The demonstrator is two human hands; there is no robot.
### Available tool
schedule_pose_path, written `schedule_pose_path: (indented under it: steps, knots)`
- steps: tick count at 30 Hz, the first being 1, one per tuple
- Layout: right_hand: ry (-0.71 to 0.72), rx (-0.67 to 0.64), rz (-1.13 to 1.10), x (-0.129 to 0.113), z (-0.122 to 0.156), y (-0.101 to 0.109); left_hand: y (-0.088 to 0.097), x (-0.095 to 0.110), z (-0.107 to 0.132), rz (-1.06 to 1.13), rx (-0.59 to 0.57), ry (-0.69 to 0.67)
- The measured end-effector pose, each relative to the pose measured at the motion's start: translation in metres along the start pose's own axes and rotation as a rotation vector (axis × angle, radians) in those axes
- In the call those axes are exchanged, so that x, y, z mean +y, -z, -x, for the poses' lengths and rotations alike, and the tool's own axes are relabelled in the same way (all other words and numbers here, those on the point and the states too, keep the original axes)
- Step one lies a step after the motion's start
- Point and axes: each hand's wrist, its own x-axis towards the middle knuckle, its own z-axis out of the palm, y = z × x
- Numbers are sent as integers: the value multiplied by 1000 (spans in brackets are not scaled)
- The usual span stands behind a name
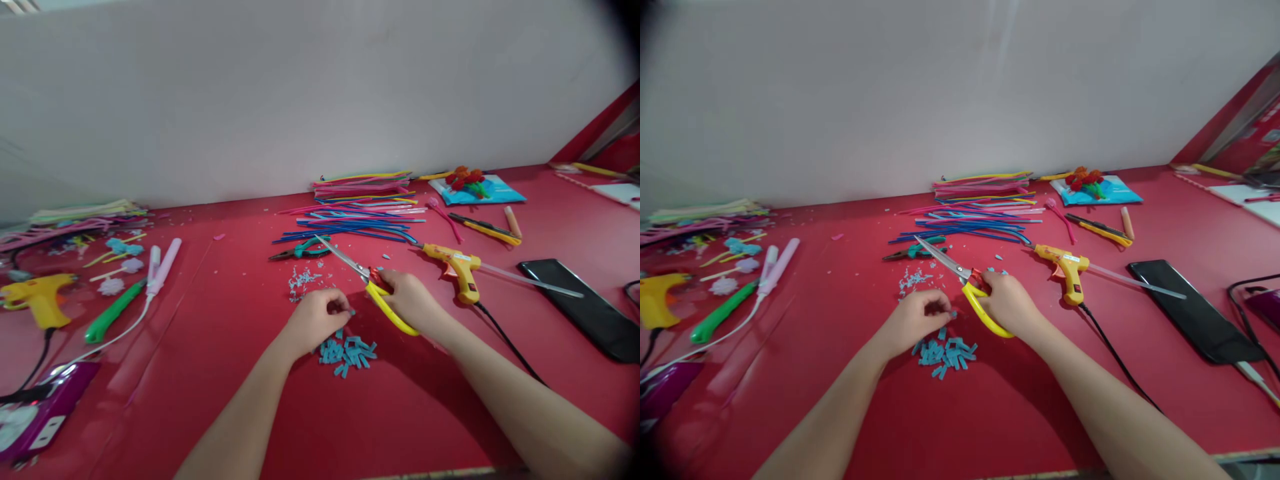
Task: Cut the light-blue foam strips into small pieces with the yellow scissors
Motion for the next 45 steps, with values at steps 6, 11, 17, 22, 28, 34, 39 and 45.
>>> schedule_pose_path:
  steps: [6,11,17,22,28,34,39,45]
  knots:
    - [-9,-189,-434,-15,8,-10,-5,0,-4,236,132,37]
    - [-62,-124,-568,-15,7,-18,-12,6,-1,238,173,8]
    - [-71,-119,-651,-19,10,-15,-11,9,-2,404,145,103]
    - [-46,-93,-660,-21,11,-13,-9,8,-3,503,99,167]
    - [-63,-115,-687,-16,9,-18,-12,6,-3,534,115,142]
    - [-52,-108,-717,-14,11,-17,-4,0,-5,380,268,128]
    - [-60,-113,-631,-16,9,-14,-4,2,-3,248,296,98]
    - [-3,-35,-450,-14,9,-16,-13,10,0,202,204,-10]
